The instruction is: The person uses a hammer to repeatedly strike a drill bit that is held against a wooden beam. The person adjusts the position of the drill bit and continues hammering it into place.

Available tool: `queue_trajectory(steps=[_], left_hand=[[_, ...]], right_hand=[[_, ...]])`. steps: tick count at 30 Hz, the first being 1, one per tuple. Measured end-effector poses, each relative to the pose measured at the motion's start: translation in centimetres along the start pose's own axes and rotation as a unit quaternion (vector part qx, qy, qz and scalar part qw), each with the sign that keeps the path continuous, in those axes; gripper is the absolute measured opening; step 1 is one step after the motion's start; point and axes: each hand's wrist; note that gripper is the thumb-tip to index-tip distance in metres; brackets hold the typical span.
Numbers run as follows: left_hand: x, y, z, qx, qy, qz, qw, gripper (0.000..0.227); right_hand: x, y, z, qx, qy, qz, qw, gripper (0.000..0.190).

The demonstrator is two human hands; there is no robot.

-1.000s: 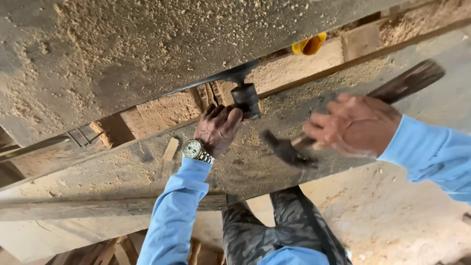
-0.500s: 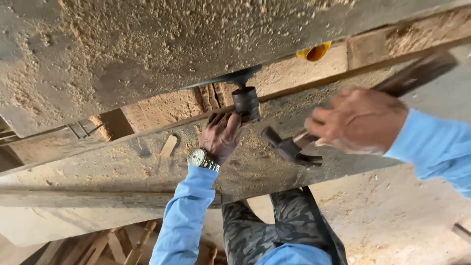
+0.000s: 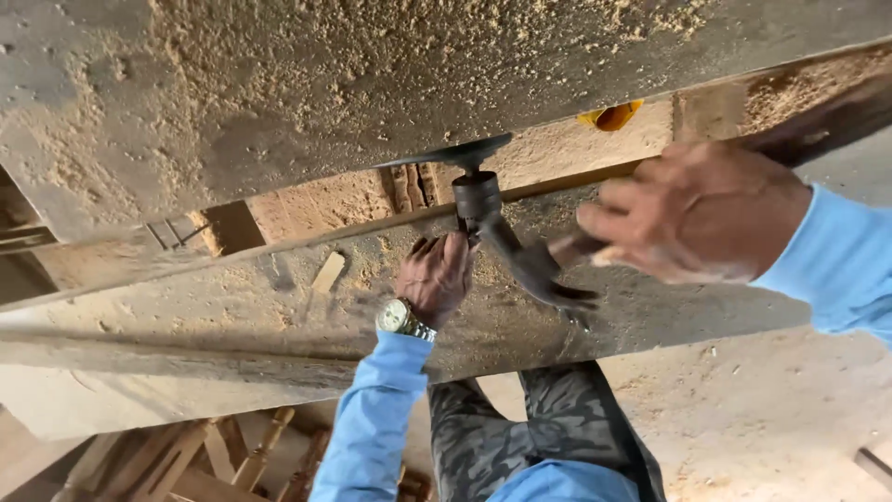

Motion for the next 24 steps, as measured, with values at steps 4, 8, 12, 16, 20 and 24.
queue_trajectory(steps=[4,8,12,16,20,24], left_hand=[[1.9,0.8,1.6,0.037,-0.012,-0.051,0.998,0.010],[3.1,-0.3,2.6,-0.005,-0.043,-0.051,0.998,0.018],[2.1,-0.5,1.6,0.001,-0.041,-0.019,0.999,0.024],[2.7,0.9,2.7,0.031,0.035,-0.056,0.997,0.023],[2.7,0.9,2.1,0.040,0.004,-0.032,0.999,0.013],[1.4,1.7,1.1,0.056,0.051,-0.044,0.996,0.017]], right_hand=[[-3.6,0.0,-2.2,0.220,-0.207,-0.172,0.938,0.034],[-2.5,-0.3,-0.3,0.141,-0.217,-0.059,0.964,0.019],[-2.6,0.1,-0.1,0.079,-0.114,0.004,0.990,0.010],[-2.9,0.2,-0.1,0.048,-0.050,-0.019,0.997,0.025],[-3.1,-0.4,-0.1,0.071,-0.113,-0.007,0.991,0.035],[-1.0,0.3,1.2,0.155,-0.091,-0.170,0.969,0.019]])
Point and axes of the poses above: each hand's wrist, its own z-axis towards the middle knuckle, its own x-axis out of the back of the hand, y = z × x, and after that the axes turned 11 degrees about y, right-handed
